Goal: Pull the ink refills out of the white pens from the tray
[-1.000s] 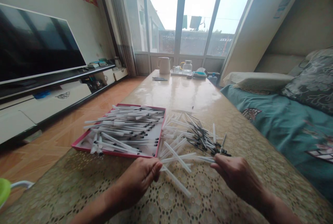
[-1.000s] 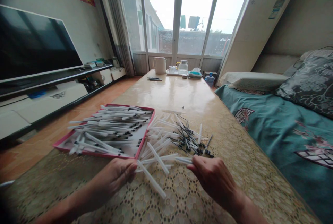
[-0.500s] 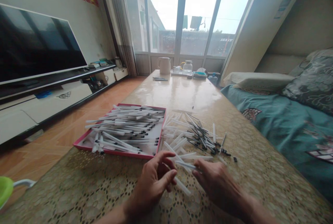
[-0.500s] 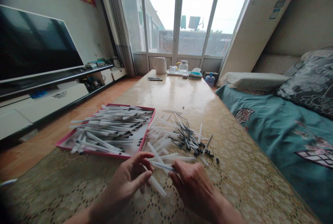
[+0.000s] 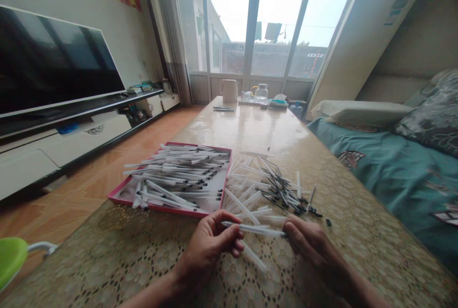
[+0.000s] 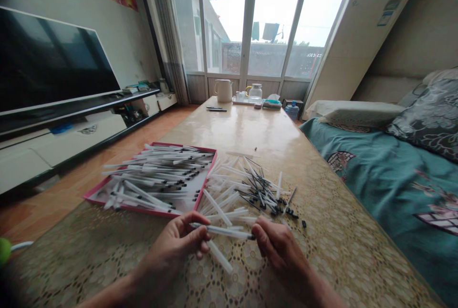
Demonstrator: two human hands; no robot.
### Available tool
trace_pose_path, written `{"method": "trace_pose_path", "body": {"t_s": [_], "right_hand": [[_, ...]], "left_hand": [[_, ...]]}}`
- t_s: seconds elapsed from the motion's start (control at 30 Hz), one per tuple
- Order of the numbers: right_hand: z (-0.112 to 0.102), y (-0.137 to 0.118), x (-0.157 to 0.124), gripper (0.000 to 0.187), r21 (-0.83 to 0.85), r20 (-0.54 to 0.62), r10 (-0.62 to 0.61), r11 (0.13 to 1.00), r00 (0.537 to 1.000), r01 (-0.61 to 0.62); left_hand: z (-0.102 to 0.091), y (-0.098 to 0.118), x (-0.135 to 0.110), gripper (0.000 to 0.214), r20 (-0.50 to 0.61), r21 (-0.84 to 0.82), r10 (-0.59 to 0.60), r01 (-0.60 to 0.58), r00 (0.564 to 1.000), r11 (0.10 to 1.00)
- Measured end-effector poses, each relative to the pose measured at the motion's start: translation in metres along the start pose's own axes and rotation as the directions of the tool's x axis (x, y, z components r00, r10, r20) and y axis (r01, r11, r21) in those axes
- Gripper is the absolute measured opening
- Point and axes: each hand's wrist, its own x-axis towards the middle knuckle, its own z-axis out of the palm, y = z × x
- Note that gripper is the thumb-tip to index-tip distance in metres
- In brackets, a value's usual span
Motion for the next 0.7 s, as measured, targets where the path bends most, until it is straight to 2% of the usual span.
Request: {"method": "trace_pose_path", "body": {"t_s": [0.17,0.3,0.5,0.7], "right_hand": [[0.001,0.004,0.001,0.037,0.041,0.033,-0.016,0.999,0.999,0.015],[0.005,0.007,0.001,0.034,0.006,0.002,-0.055,0.998,0.999,0.055],[0.005,0.011,0.002,0.018,0.046,-0.026,-0.009,0.999,1.0,0.01],[0.006,0.017,0.002,0.035,-0.071,0.026,-0.097,0.993,0.995,0.099]], "left_hand": [[-0.003,0.002,0.0,0.026,-0.025,0.002,-0.001,0.001,1.0,1.0],[-0.003,0.001,0.0,0.024,-0.041,0.021,0.006,-0.005,0.999,1.0],[-0.004,0.0,0.002,0.025,-0.051,-0.021,-0.014,0.013,0.999,1.0],[-0.005,-0.001,0.002,0.025,-0.041,-0.01,-0.015,0.014,0.999,1.0]]}}
